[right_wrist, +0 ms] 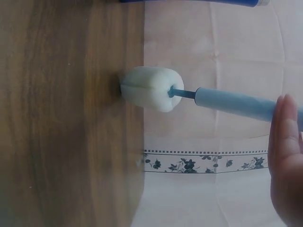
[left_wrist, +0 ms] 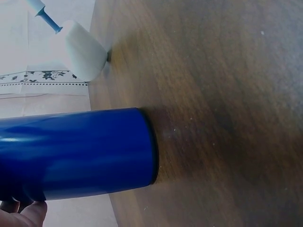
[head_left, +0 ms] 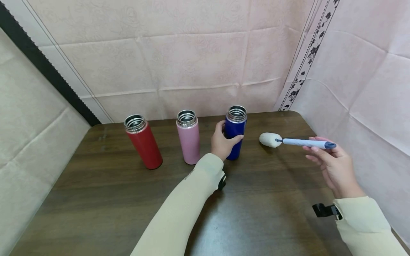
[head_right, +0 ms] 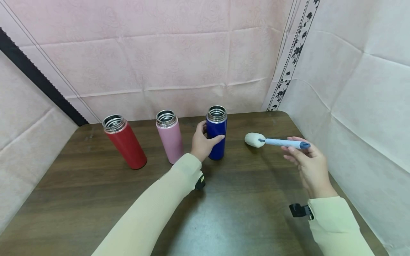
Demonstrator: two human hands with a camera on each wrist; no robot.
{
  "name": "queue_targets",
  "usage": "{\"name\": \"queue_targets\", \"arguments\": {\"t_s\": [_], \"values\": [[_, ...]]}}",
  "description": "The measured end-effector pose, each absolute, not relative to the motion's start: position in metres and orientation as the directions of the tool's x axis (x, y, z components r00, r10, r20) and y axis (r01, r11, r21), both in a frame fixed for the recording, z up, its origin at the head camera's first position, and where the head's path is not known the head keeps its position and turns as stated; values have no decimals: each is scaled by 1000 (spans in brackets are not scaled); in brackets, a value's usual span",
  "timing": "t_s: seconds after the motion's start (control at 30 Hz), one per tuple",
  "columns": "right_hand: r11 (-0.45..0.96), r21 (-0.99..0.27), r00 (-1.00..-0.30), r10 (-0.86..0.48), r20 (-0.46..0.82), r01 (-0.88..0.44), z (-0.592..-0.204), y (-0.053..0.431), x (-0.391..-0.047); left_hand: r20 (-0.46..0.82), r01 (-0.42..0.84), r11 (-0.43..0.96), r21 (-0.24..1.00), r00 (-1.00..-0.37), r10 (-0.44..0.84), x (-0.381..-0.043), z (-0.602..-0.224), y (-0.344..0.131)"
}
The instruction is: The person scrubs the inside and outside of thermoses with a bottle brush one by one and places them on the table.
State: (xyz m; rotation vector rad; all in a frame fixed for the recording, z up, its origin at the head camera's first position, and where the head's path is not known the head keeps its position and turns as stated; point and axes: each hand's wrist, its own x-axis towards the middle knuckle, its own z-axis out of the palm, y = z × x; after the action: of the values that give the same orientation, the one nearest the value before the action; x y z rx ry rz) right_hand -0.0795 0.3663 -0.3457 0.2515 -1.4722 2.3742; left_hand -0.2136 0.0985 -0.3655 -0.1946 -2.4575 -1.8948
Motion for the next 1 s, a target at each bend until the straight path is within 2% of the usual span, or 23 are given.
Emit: {"name": "queue_targets", "arguments": {"t_s": [0.23, 0.37, 0.63, 0.77, 1.0], "values": [[-439, -828, -934, 81, 349, -348, -352, 371, -75, 98, 116, 248, 962, -992, 83, -214, -365, 97], [-472, -828, -946, 43, 321, -302, -354, 373, -73, 97, 115, 251, 961, -992, 83, -214, -366, 97], [-590, -801, -985, -59, 164, -98, -359, 381, -67, 96, 116, 257, 959, -992, 86, -215, -366, 98], [-574, -818, -993, -91, 81, -14, -362, 386, -65, 95, 115, 255, 960, -992, 87, -215, -366, 98], [-497, -866, -995, -96, -7, 54, -367, 386, -65, 101, 122, 263, 957, -991, 89, -216, -366, 97]]}}
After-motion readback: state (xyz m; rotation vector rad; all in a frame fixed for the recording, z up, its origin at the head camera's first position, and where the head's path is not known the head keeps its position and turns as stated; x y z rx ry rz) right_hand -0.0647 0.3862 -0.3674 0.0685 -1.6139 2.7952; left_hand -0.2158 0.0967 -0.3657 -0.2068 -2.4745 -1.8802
